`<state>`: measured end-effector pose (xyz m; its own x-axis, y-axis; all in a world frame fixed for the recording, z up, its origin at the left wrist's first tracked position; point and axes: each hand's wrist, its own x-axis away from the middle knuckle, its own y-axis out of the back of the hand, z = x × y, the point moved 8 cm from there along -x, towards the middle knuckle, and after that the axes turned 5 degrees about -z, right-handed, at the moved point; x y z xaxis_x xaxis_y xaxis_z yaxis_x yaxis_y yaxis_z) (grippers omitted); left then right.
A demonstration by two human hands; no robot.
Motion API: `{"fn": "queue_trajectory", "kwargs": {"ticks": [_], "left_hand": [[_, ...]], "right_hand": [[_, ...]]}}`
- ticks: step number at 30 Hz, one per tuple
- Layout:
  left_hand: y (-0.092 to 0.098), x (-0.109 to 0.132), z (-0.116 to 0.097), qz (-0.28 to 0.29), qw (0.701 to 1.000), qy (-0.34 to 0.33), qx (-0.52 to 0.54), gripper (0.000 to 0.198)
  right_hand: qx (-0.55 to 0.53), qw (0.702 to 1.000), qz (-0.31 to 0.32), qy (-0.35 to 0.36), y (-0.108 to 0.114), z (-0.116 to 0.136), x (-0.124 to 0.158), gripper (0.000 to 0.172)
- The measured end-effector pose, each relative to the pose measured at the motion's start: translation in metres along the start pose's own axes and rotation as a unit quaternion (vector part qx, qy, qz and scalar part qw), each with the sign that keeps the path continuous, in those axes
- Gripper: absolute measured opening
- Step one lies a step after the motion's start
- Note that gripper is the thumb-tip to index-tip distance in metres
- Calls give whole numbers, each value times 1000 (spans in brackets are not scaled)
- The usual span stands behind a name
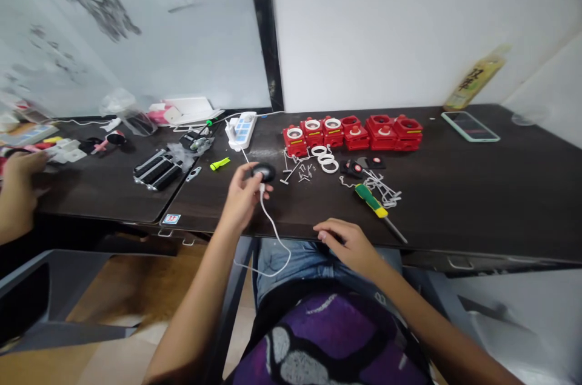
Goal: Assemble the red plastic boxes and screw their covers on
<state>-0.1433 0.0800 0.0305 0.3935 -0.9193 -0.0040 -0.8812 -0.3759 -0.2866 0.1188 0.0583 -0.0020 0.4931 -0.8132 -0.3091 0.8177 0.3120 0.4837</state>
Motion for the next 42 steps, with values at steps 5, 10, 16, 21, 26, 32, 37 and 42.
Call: {"fn": "queue_trajectory", "kwargs": {"ticks": [5,10,16,21,26,32,37,42], "left_hand": [[98,-74,-12,-158,978,6,-136,42],[139,-126,-17,-173,964,36,-197,35],[142,-145,-23,-166,939,3,-301,27],[146,-126,-40,-189,912,-49,-361,17],[100,-69,-51,-219,904,-153,-334,21],[-64,15,-16,117,903,-255,-325,15],[-132,52,31,237,822,-316,-411,21],[-128,46,65,197,880,-231,-364,22]], "right_hand": [[-4,1000,-7,-2,2,-3,-1,20],[-9,1000,-9,9,1,-2,-1,20],[-16,1000,-7,23,1,-4,-1,20],[-21,999,-6,25,0,-5,0,20],[-21,1000,-7,19,0,-6,0,20],[-68,997,-5,-40,-1,-12,-2,19],[-196,974,-61,-95,35,-15,-2,22],[6,980,-164,-109,119,-21,-8,20]]}}
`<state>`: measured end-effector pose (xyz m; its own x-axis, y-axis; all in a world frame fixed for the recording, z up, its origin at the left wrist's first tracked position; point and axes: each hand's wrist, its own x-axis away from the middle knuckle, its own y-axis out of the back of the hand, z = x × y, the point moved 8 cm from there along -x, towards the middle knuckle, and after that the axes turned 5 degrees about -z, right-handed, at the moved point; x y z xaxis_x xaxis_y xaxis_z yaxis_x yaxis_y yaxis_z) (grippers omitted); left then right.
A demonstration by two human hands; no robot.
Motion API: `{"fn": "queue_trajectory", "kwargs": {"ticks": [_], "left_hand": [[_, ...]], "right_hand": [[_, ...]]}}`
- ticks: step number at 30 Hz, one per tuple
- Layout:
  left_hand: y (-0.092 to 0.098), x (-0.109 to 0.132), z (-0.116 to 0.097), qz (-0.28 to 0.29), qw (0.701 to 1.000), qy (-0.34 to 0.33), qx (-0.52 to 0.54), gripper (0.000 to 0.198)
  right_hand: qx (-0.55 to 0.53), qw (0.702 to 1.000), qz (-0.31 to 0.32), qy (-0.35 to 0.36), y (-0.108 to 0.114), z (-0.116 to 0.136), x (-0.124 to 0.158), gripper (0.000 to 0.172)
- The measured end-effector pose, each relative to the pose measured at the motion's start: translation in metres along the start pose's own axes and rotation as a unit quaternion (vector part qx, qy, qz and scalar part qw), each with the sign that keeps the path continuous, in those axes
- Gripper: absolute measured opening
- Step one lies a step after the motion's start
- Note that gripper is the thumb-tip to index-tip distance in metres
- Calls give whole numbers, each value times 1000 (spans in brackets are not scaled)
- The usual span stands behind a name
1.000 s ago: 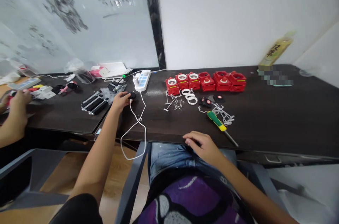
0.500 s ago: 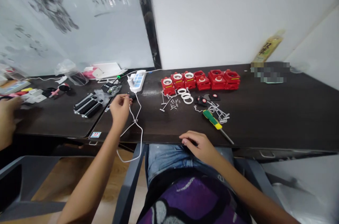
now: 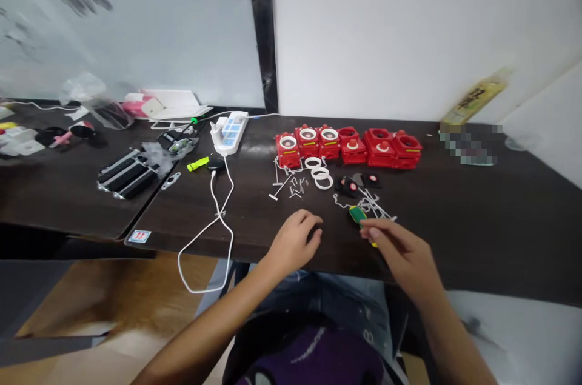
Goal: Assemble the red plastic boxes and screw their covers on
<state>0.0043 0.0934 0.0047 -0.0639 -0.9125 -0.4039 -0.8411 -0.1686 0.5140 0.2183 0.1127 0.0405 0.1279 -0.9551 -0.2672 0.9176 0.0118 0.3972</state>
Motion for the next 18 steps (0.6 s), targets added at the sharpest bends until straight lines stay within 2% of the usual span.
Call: {"fn": "queue_trajectory", "kwargs": {"ticks": [4,6,8,11,14,18], "left_hand": [[8,-4,19,-48,990,99,83,15],[10,-6,22,-46,987,122,95,13],[6,-6,19,-21,988,122,91,14],[-2,-6,15,18,992,113,61,14],[-12,-10,13,43,994,96,22,14],[-20,-16,18,40,995,85,-37,10]], "right_hand": [[150,987,-52,26,44,-18,-27,22],[171,983,-51,30,54,-32,-42,22],[186,981,-32,42,55,-41,-60,22],[210,974,18,84,43,-43,-91,23],[220,964,78,125,20,-38,-122,28],[224,956,133,137,-13,-39,-147,35]]}}
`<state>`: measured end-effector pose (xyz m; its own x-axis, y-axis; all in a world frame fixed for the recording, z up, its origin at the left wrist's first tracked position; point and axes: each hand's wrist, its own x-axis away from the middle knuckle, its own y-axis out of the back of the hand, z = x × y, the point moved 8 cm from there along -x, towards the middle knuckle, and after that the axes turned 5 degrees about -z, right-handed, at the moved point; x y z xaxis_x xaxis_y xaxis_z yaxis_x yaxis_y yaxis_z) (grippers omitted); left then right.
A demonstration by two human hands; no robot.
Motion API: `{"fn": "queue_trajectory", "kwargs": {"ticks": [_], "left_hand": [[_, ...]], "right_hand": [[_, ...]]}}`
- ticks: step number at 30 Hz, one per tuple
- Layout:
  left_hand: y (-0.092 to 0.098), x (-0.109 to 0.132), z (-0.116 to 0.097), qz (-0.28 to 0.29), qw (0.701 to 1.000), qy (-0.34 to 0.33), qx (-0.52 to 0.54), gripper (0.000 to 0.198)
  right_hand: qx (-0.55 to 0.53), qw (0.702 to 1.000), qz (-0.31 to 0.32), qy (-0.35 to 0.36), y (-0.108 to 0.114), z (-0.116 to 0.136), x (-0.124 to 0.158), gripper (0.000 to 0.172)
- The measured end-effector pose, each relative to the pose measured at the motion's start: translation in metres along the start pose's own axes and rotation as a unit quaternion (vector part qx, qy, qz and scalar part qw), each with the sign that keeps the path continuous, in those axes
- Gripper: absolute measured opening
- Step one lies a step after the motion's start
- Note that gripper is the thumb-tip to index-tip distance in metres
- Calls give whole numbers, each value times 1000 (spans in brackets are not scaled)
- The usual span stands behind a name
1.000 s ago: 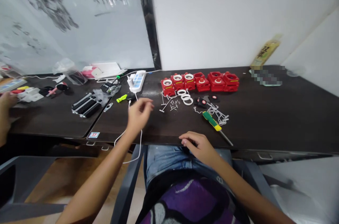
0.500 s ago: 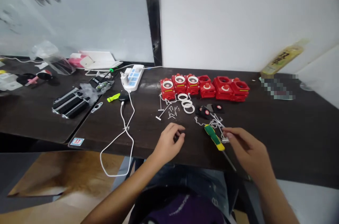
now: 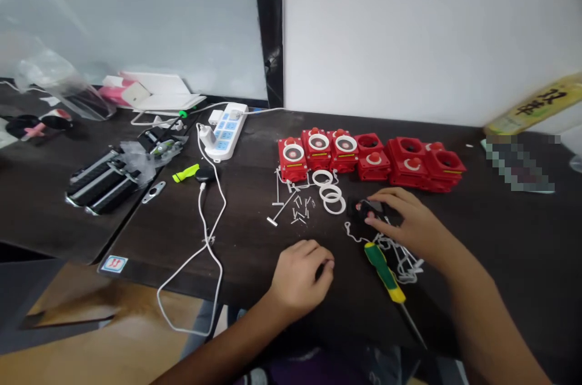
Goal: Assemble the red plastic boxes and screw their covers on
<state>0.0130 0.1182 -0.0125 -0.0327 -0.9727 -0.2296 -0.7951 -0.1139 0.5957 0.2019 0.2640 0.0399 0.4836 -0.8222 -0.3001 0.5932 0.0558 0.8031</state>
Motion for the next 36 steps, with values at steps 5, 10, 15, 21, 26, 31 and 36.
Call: {"fn": "queue_trajectory", "kwargs": {"ticks": [5,10,15,21,26,31,36], "left_hand": [[-1,3,-8,6,998,-64,-14,5],[6,4,-9,-23,998,-53,-3,10],[-1,0,-9,-17,997,-46,-53,8],[-4,-2,-6,16,997,-26,-69,12],[-4,-1,-6,30,997,-18,-75,14],[-3,1,-8,32,997,-14,-66,14],[-3,1,-9,17,997,-9,-80,13]], "right_hand": [[-25,999,30,-24,-15,-11,-8,38],[-38,998,28,-45,-9,-22,-6,30],[-58,998,24,-20,-14,-16,-1,15],[-61,998,-27,18,-8,5,2,13],[-36,997,-69,-5,5,-3,2,14],[-38,999,-12,-22,-9,-15,7,13],[-17,1000,-2,-1,-18,-8,10,23]]}}
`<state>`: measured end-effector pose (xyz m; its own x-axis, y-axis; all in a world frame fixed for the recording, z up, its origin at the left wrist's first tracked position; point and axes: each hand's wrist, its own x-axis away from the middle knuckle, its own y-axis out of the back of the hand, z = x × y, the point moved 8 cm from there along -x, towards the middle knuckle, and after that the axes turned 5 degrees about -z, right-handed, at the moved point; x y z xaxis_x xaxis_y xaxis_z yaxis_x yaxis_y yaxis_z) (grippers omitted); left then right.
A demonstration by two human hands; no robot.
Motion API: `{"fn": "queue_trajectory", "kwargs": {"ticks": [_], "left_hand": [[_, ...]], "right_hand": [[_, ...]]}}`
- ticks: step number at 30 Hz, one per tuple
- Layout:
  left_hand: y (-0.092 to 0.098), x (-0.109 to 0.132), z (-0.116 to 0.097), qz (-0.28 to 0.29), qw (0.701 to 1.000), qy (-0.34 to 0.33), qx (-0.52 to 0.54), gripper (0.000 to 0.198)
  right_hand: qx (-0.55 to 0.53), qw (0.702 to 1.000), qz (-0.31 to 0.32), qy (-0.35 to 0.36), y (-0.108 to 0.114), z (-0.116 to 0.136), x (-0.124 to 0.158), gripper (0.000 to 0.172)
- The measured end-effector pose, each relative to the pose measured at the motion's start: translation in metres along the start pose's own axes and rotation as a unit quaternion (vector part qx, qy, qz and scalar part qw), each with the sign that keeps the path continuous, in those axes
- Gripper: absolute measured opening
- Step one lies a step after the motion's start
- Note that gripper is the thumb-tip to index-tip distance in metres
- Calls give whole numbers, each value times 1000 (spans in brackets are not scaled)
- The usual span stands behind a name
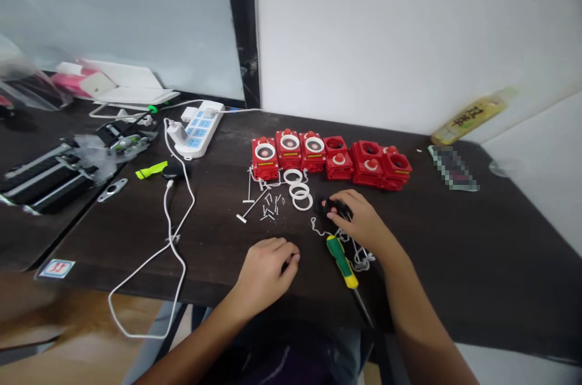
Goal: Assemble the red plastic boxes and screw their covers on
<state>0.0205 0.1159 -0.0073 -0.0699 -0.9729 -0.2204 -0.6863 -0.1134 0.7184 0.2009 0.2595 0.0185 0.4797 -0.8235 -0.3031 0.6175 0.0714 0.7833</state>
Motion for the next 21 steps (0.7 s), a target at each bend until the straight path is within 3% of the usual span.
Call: {"fn": "queue_trajectory", "kwargs": {"ticks": [3,8,11,15,21], "left_hand": [[-1,-1,0,-5,1000,1,-9,13],[-2,0,0,-9,1000,-8,-18,15],[-2,1,0,-6,1000,-15,-6,15],[-1,2,0,-2,1000,-24,7,15],[0,2,0,6,999,-31,1,15]], "right_hand": [[6,999,-35,-1,11,-10,-3,18],[77,985,-134,-78,43,-62,-5,22],[88,986,-106,-96,39,-76,-4,26],[78,991,-58,-92,25,-69,-3,28],[63,992,-47,-104,24,-62,-2,25]]}}
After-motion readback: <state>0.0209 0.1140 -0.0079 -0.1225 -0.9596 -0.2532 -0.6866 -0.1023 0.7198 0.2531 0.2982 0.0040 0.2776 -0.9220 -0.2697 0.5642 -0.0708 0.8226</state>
